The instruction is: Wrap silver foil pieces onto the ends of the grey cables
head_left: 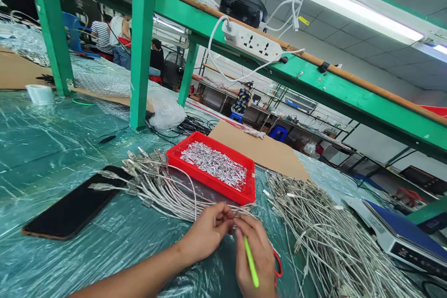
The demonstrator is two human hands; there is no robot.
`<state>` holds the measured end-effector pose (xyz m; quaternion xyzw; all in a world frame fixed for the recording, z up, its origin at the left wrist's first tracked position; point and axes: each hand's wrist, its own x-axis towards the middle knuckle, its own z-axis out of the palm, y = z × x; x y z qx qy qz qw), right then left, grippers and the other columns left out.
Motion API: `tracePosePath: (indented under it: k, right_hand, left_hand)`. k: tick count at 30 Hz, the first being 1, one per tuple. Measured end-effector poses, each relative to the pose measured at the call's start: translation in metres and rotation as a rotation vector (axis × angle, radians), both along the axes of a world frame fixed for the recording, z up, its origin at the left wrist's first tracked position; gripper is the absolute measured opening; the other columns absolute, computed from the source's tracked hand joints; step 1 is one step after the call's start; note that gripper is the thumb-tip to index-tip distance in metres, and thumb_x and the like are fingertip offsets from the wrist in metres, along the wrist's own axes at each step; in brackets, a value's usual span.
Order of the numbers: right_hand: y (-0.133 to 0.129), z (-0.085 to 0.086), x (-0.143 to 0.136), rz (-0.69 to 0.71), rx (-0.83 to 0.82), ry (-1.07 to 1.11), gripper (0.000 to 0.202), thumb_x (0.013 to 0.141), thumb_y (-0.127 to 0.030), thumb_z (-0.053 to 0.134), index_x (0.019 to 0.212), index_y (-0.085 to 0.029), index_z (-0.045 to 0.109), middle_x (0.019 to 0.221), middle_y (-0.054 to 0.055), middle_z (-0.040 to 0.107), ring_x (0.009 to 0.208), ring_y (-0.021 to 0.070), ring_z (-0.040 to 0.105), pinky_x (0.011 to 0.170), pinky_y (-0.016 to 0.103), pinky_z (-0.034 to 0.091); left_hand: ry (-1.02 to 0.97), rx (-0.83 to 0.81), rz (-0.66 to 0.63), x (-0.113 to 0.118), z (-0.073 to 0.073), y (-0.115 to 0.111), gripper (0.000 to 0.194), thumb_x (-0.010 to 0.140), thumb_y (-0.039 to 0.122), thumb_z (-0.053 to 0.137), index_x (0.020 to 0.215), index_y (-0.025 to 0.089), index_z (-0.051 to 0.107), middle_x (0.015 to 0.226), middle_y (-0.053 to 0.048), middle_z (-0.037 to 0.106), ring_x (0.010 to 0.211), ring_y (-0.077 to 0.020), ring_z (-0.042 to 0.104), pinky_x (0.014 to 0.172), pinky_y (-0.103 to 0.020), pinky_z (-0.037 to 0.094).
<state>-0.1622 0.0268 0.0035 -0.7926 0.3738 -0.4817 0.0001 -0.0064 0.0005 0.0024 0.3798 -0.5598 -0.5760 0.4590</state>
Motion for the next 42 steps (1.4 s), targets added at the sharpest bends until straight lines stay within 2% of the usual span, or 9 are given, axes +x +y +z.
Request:
tracePosePath:
  k: [4, 6, 12, 19, 24, 30, 33, 38, 42]
  right_hand:
    - [-0.011, 0.016, -0.027, -0.341, -0.126, -0.35, 0.017, 0.093, -0.02, 0.052, 0.104, -0.017, 0.065, 0.108, 0.013, 0.059, 0.099, 0.0241, 0.059, 0.073, 0.037, 0.053]
    - [-0.014, 0.02, -0.033, -0.393, -0.125, -0.418, 0.016, 0.094, -0.024, 0.053, 0.101, -0.017, 0.065, 0.107, 0.013, 0.059, 0.097, 0.0246, 0.059, 0.071, 0.036, 0.051]
    - [0.001, 0.01, -0.004, -0.026, 0.08, -0.132, 0.022, 0.093, -0.013, 0.048, 0.11, -0.019, 0.061, 0.109, 0.01, 0.057, 0.105, 0.0218, 0.057, 0.09, 0.038, 0.047]
    - [0.012, 0.018, 0.008, 0.127, 0.193, -0.118, 0.028, 0.093, -0.009, 0.046, 0.113, -0.022, 0.059, 0.109, 0.009, 0.058, 0.105, 0.0208, 0.058, 0.089, 0.037, 0.049]
    - [0.009, 0.017, 0.008, 0.139, 0.231, -0.131, 0.025, 0.094, -0.01, 0.046, 0.11, -0.022, 0.06, 0.106, 0.008, 0.059, 0.1, 0.0189, 0.059, 0.086, 0.034, 0.05]
    - [0.003, 0.009, -0.001, -0.064, 0.095, -0.213, 0.025, 0.094, -0.012, 0.046, 0.114, -0.02, 0.059, 0.112, 0.009, 0.057, 0.108, 0.0208, 0.056, 0.092, 0.037, 0.046]
    - [0.003, 0.007, -0.001, -0.014, 0.124, -0.214, 0.022, 0.094, -0.013, 0.048, 0.11, -0.021, 0.06, 0.109, 0.008, 0.058, 0.105, 0.0204, 0.057, 0.09, 0.035, 0.047]
    - [0.001, 0.005, 0.011, 0.013, 0.35, -0.33, 0.015, 0.093, -0.022, 0.052, 0.1, -0.021, 0.065, 0.102, 0.007, 0.063, 0.095, 0.0201, 0.061, 0.086, 0.034, 0.049]
    - [-0.006, 0.004, 0.014, 0.055, 0.638, -0.584, 0.019, 0.086, -0.037, 0.063, 0.091, -0.019, 0.067, 0.081, 0.003, 0.065, 0.069, 0.0165, 0.06, 0.061, 0.026, 0.051]
  left_hand:
    - [-0.139, 0.049, -0.002, -0.001, -0.012, -0.003, 0.009, 0.071, 0.021, 0.059, 0.073, 0.018, 0.051, 0.059, 0.003, 0.056, 0.05, -0.0112, 0.044, 0.048, -0.022, 0.031]
    - [-0.119, 0.072, -0.034, 0.0, -0.012, -0.005, 0.013, 0.071, 0.026, 0.06, 0.076, 0.018, 0.051, 0.061, 0.002, 0.059, 0.045, -0.0098, 0.041, 0.045, -0.022, 0.031]
    - [0.113, 0.117, -0.006, 0.009, 0.005, -0.012, 0.039, 0.07, 0.05, 0.067, 0.084, 0.017, 0.051, 0.067, 0.001, 0.063, 0.037, -0.0058, 0.039, 0.039, -0.02, 0.03]
    - [0.184, 0.127, -0.061, 0.01, 0.011, -0.008, 0.045, 0.069, 0.051, 0.074, 0.086, 0.014, 0.056, 0.058, 0.006, 0.056, 0.038, -0.0043, 0.038, 0.038, -0.018, 0.026]
    - [0.182, 0.119, -0.069, 0.008, 0.01, -0.007, 0.047, 0.068, 0.054, 0.075, 0.087, 0.014, 0.056, 0.061, 0.004, 0.058, 0.039, -0.004, 0.037, 0.038, -0.018, 0.027]
    - [0.145, 0.106, -0.087, 0.009, 0.012, -0.007, 0.046, 0.072, 0.053, 0.071, 0.088, 0.013, 0.055, 0.069, -0.001, 0.064, 0.041, -0.0045, 0.038, 0.04, -0.018, 0.031]
    - [0.168, 0.099, -0.077, 0.01, 0.012, -0.007, 0.045, 0.073, 0.052, 0.07, 0.089, 0.013, 0.055, 0.07, -0.001, 0.065, 0.041, -0.0046, 0.039, 0.04, -0.018, 0.031]
    - [0.185, 0.078, -0.094, 0.011, 0.012, -0.008, 0.043, 0.074, 0.052, 0.07, 0.088, 0.014, 0.055, 0.07, 0.0, 0.063, 0.041, -0.004, 0.039, 0.04, -0.018, 0.029]
    - [0.136, 0.026, -0.174, 0.009, 0.011, -0.006, 0.039, 0.077, 0.05, 0.067, 0.087, 0.014, 0.056, 0.07, 0.001, 0.061, 0.041, -0.0039, 0.038, 0.04, -0.018, 0.029]
